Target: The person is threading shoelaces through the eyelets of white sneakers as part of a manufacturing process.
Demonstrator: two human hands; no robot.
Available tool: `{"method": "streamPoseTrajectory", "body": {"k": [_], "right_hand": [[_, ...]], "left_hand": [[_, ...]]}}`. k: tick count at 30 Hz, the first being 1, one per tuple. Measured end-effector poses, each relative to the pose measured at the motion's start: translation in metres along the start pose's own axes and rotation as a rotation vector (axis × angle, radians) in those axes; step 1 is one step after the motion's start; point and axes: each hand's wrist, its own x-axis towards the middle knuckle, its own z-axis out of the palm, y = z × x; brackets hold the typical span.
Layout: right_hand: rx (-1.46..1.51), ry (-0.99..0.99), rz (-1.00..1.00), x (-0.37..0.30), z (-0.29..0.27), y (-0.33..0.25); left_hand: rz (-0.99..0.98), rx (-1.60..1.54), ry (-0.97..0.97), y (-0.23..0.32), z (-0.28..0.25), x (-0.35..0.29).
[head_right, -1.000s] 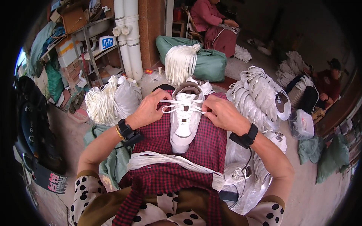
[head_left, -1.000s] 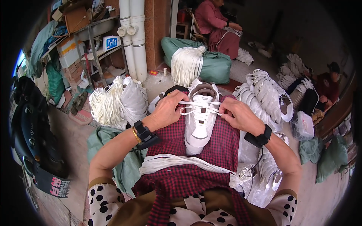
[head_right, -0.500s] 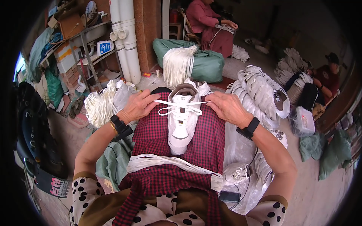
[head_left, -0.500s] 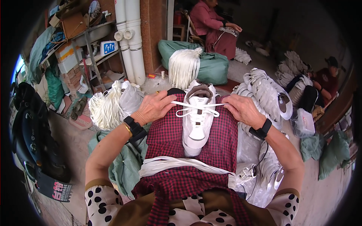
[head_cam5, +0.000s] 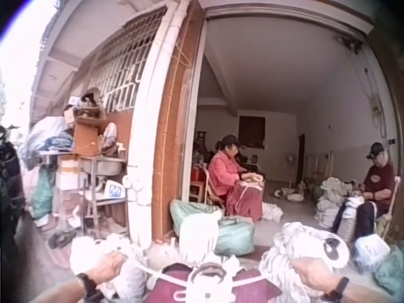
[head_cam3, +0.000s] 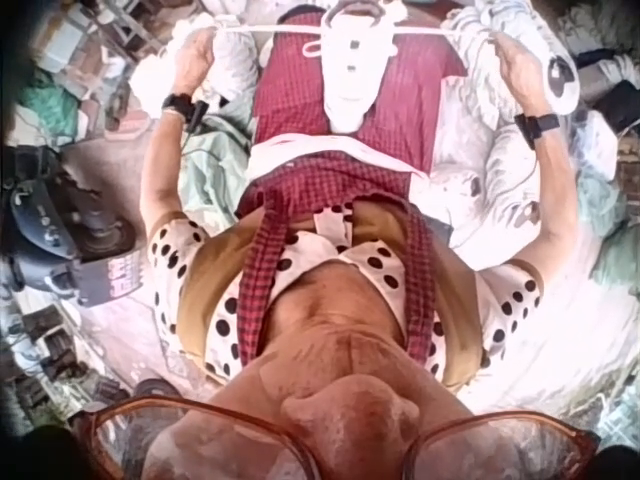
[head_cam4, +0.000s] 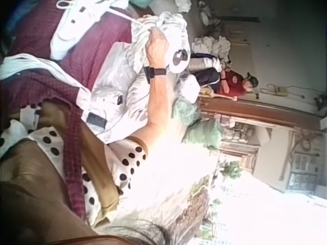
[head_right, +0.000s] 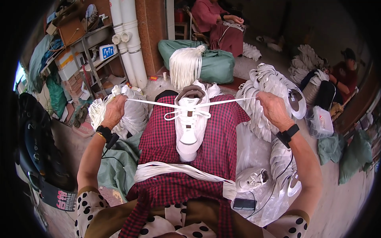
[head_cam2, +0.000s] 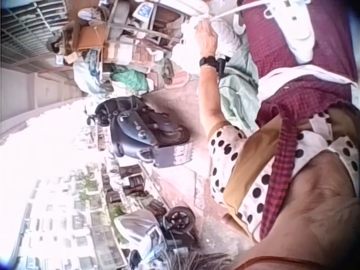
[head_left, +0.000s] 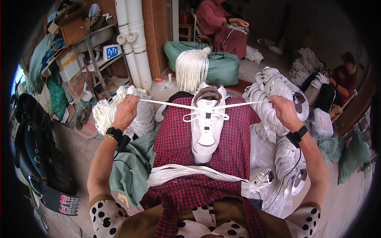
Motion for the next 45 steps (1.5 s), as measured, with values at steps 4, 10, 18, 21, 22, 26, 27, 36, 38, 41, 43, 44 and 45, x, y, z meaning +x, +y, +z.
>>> {"method": "streamPoseTrajectory", "body": {"k": [4,10,18,21,22,26,27,36,38,41,43,44,45], "right_hand": [[-0.187,0.130,-0.015,-0.008,-0.006,-0.007],[0.099,0.616,0.111,-0.001,-0.001,-0.050],[1.037,0.308,0.169,0.042,0.093,-0.101],[1.109,0.190,0.223,0.053,0.103,-0.117],[1.107,0.193,0.224,0.053,0.105,-0.117],[1.133,0.227,0.190,0.053,0.116,-0.109],[1.186,0.227,0.173,0.052,0.117,-0.107],[1.092,0.064,0.320,0.050,0.099,-0.117],[1.075,0.084,0.321,0.050,0.101,-0.116],[1.047,0.118,0.319,0.051,0.099,-0.120],[1.034,0.136,0.319,0.051,0.100,-0.123],[1.019,0.165,0.314,0.051,0.104,-0.123],[1.004,0.193,0.310,0.052,0.106,-0.123]], "left_hand": [[-0.073,0.005,0.075,0.018,-0.011,0.005],[-0.172,-0.195,0.211,0.052,-0.004,0.032],[0.016,-0.632,-0.015,0.142,0.013,0.112],[0.029,-0.688,-0.166,0.166,0.020,0.121],[0.026,-0.704,-0.229,0.173,0.022,0.124],[-0.052,-0.851,-0.275,0.195,0.021,0.128],[-0.051,-0.851,-0.275,0.196,0.021,0.129],[-0.141,-0.844,-0.417,0.192,0.021,0.129],[-0.135,-0.844,-0.416,0.194,0.019,0.129],[-0.091,-0.869,-0.393,0.191,0.022,0.127],[-0.104,-0.920,-0.384,0.192,0.027,0.126],[-0.117,-0.971,-0.374,0.192,0.029,0.126],[-0.117,-0.971,-0.375,0.191,0.031,0.126]]}}
